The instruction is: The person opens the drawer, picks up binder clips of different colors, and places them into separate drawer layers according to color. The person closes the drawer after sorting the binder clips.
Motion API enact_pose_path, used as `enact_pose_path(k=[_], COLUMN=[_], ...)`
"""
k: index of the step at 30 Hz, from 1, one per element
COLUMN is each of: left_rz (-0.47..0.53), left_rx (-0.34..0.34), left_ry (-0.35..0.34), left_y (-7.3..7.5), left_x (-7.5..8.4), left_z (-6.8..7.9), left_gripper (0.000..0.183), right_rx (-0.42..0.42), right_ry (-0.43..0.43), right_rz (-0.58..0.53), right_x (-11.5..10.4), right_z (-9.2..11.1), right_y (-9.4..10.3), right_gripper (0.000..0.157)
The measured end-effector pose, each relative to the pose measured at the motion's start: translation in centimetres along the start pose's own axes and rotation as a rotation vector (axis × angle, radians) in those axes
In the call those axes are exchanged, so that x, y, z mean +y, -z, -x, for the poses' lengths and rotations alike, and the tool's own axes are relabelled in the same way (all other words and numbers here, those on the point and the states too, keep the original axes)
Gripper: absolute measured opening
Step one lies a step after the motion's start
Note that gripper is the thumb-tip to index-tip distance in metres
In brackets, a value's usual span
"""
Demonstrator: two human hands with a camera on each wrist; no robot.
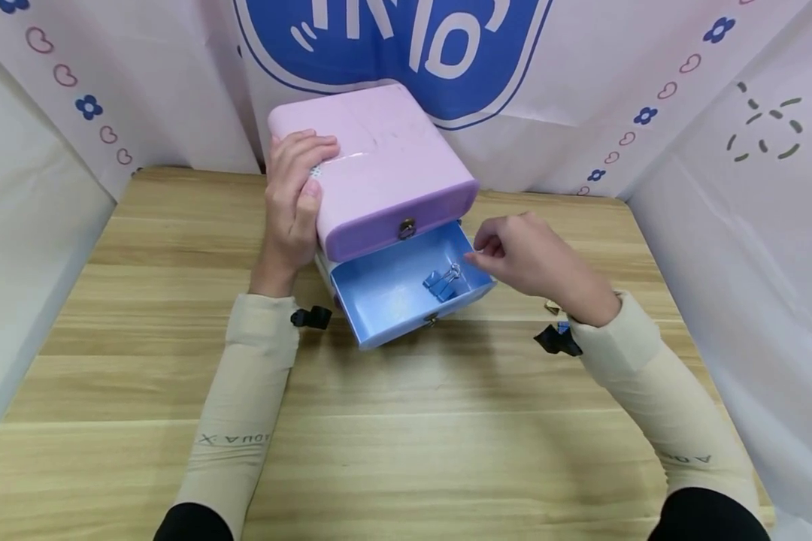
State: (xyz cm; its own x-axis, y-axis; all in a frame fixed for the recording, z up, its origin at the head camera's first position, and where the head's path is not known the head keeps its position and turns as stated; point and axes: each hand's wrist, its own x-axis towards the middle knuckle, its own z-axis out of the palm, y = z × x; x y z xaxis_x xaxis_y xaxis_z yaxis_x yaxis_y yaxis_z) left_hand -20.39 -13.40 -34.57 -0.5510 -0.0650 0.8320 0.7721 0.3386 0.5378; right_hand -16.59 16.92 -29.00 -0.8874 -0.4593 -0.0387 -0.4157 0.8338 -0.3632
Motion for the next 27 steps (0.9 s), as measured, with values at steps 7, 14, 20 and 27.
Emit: enact_pose_path(k=[7, 14, 20, 27], left_rz=[-0.014, -0.022, -0.026, -0.028], left_rx=[0.003, -0.008, -0.008, -0.005], left_ry=[0.013, 0.022, 0.027, 0.019], left_y=[-0.1, -0.2, -0.1, -0.2], left_x=[-0.7, -1.3, -1.1, -1.8], left_z=[0.0, 0.2, 0.2, 0.3], left_gripper=[0.057, 0.058, 0.058, 0.058], right_rx=[0.083, 0.056, 0.017, -0.022], right_ry=[-0.026, -0.101, -0.143, -0.213], right_rz=[0.034, 0.044, 0.051, 0.060], right_x=[2.1, 4.3, 6.2, 8.9], right_z=[2.1, 4.3, 5.9, 8.2], right_y=[1.0, 0.9, 0.0, -1.0], right_gripper=[0.016, 0.017, 0.018, 0.016])
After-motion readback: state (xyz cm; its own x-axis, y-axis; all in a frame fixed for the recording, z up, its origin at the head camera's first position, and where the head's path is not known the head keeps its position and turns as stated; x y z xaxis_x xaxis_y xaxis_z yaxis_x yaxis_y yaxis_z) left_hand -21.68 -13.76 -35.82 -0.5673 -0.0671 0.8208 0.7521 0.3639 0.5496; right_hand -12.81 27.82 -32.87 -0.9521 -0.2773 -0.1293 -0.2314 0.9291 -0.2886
